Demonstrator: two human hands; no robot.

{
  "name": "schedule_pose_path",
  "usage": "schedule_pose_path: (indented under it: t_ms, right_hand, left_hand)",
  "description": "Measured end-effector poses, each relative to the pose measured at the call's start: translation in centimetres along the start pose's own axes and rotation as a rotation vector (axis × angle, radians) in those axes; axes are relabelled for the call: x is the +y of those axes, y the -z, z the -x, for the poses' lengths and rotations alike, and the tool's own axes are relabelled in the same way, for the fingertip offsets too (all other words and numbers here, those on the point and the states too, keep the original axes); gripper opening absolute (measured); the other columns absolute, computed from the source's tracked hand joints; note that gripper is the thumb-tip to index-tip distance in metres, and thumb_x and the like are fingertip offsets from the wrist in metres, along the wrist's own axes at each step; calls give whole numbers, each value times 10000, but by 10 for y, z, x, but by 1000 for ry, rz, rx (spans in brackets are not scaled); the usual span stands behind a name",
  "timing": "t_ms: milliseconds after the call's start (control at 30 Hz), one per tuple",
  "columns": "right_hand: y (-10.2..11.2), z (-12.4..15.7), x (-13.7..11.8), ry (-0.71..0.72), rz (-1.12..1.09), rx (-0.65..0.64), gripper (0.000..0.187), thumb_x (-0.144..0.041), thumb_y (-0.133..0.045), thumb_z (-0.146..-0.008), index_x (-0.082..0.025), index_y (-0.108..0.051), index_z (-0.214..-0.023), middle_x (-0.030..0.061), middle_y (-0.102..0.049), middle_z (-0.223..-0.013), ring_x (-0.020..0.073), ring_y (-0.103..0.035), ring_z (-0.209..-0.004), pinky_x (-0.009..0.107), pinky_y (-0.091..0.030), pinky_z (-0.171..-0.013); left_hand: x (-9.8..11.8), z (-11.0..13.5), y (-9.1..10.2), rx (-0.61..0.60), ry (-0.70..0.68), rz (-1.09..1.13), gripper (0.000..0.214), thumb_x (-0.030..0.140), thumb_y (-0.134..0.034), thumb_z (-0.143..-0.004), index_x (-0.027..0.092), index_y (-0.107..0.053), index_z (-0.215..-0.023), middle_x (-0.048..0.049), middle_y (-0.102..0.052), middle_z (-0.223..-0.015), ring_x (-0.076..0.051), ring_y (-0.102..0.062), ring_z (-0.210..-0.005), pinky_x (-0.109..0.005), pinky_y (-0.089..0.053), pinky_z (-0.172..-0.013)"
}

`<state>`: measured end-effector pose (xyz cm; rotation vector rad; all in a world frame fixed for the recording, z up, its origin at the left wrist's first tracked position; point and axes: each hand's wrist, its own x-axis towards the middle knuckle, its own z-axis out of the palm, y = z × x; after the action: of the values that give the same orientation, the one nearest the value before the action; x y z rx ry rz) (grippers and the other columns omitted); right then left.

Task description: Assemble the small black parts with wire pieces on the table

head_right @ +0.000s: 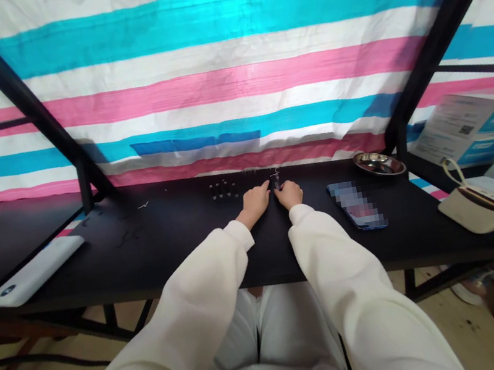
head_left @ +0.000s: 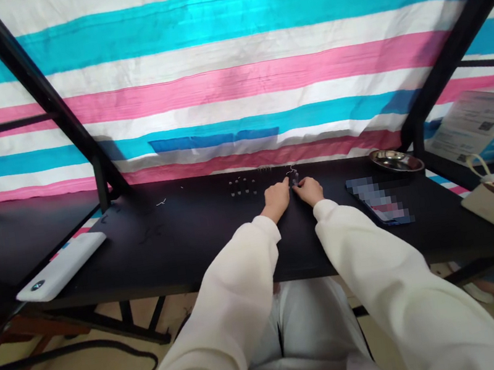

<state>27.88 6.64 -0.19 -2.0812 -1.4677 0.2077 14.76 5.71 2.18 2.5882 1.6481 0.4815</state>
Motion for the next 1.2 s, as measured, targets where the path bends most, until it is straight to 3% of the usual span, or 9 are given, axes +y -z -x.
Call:
schedule_pose_path:
  t_ms: [233,400,600,733,833,967,1033,1200]
  right_hand:
    - [-2,0,-5,-36,10,26,201,-301,-555,-766,-181,-668,-881,124,-663,-991,249,-602,-985,357,-426,-838]
    - [6,2,-7,-53,-16,-42,188,-278,-573,-765,-162,-669,-877,138,-663,-1011,263,-598,-1008,356,-430,-856]
    - [18,25,-16,-6,40,-94,165,-233,-591,-747,-136,-661,-861,168,-662,-989,272,-610,-988,336,-452,-830]
    - [22,46,-24,46,21,-162,114,-214,-629,-695,-144,-663,-778,143,-678,-894,255,-633,-912,307,-460,-782]
    - [21,62,-29,46,-86,-238,78,-235,-675,-634,-168,-649,-665,84,-678,-761,218,-642,-807,270,-458,-721]
    - [15,85,-29,53,-152,-54,58,-245,-609,-682,-188,-623,-684,45,-672,-740,187,-625,-769,269,-451,-719]
    - [12,93,-27,124,-205,26,77,-256,-570,-717,-192,-611,-728,34,-669,-753,167,-613,-748,264,-452,-719]
    - [6,96,-25,377,-239,-20,51,-239,-567,-716,-193,-585,-728,10,-636,-735,130,-559,-661,242,-425,-679]
  left_hand:
    - [-5,6,3,121,33,89,235,254,-429,-883,186,-544,-1076,-112,-641,-988,-233,-628,-892,-337,-448,-761]
    - [-15,19,21,177,113,319,136,276,-560,-805,214,-594,-921,-44,-665,-846,-190,-624,-800,-295,-447,-707]
    - [-46,63,41,267,123,676,121,261,-642,-711,179,-602,-790,-4,-646,-717,-110,-583,-617,-228,-442,-601]
    - [-62,92,34,312,243,987,217,333,-645,-694,153,-586,-799,11,-604,-664,-57,-476,-412,-195,-376,-417]
    - [-66,101,28,395,295,1107,264,355,-667,-666,147,-575,-799,24,-580,-636,-36,-429,-367,-183,-345,-373]
    - [-67,103,26,402,283,1133,273,352,-682,-649,144,-570,-787,33,-561,-611,-32,-425,-372,-172,-337,-366]
    - [-67,102,26,391,271,1133,272,350,-683,-648,143,-569,-783,37,-554,-606,-31,-419,-367,-175,-336,-365]
    - [-65,103,28,374,221,1138,256,338,-683,-649,144,-577,-778,41,-547,-593,-30,-415,-359,-180,-326,-366]
